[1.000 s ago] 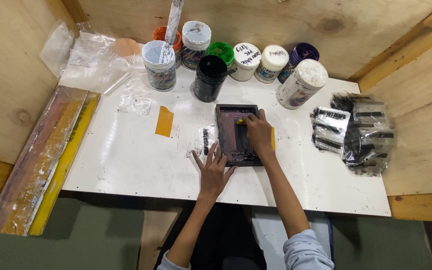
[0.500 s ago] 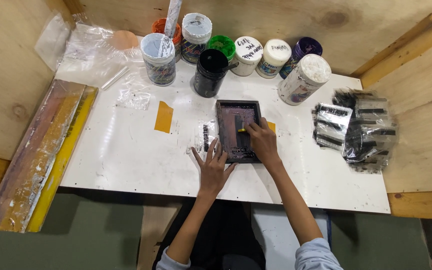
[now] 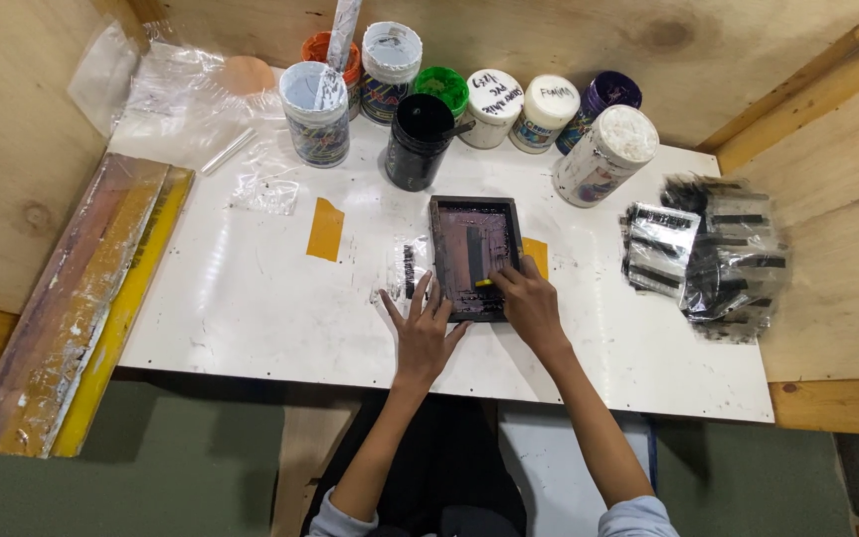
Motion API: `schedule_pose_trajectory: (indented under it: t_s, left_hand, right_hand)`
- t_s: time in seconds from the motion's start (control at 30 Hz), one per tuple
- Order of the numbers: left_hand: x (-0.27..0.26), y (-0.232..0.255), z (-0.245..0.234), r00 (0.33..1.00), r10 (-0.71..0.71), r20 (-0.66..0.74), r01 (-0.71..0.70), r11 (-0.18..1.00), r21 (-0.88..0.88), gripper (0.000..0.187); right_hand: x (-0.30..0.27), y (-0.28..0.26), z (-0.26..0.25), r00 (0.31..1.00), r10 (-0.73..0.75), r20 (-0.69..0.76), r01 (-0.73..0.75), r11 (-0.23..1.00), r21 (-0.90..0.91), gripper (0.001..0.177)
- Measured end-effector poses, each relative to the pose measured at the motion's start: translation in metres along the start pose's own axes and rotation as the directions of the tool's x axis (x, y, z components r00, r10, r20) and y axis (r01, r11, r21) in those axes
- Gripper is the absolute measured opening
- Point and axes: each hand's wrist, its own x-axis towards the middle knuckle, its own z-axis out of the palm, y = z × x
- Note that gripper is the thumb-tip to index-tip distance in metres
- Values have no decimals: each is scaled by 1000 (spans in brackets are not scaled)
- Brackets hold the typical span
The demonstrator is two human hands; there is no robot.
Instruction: The person pours black ink into a screen printing tray, then uses a yellow squeegee to spread the ink evenly across the screen. They repeatedly pull the squeegee across the screen to coat it with ink, then lift the screen to reveal printed patterns on the surface below.
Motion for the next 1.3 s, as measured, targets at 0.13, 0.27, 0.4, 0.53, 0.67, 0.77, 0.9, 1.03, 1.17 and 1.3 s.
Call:
schedule_pose_trajectory:
  t_s: [0.13,0.27,0.4,0.53,0.67,0.77,0.9,1.03,1.17,1.3]
  left_hand:
    - [0,-1,2,1000,3,13,-3,1000,-5,37]
    - [-2,-4,10,999,43,-8,-42,998,56,36]
    - [-6,-6,19,996,86,-33,-84,995,60,34]
    - [-4,-4,18,993,103,-54,-100,993,64,32]
    - [-2,-3,14,993,98,-59,-95,995,41,36]
    - [-2,-2,15,992,116,-42,-115,993,31,33]
    - [-3,-1,13,988,149,-37,-148,988,33,27]
    - [-4,-1,12,984,166,-64,-166,986,4,24]
    - [-3,0,10,975,208,-74,-210,978,-21,23]
    - [2,6,1,977,196,-83,-203,975,-86,20]
  right_hand:
    - [0,1,-14,1000,-5,21,5,1000,2,27]
    - [-1,46,54,959,277,65,-277,856,437,13]
    - [12,73,95,840,518,163,-384,356,852,20]
    - [18,69,100,806,537,249,-301,9,954,26]
    - [16,70,104,807,522,277,-252,-120,960,26]
    - [11,71,101,803,527,280,-228,-163,960,25]
    - [2,94,155,793,533,296,-198,-233,952,24]
    - [5,87,133,787,536,306,-185,-268,945,20]
    - [11,74,104,797,517,311,-199,-261,945,20]
    - [11,82,121,798,507,325,-207,-276,939,22]
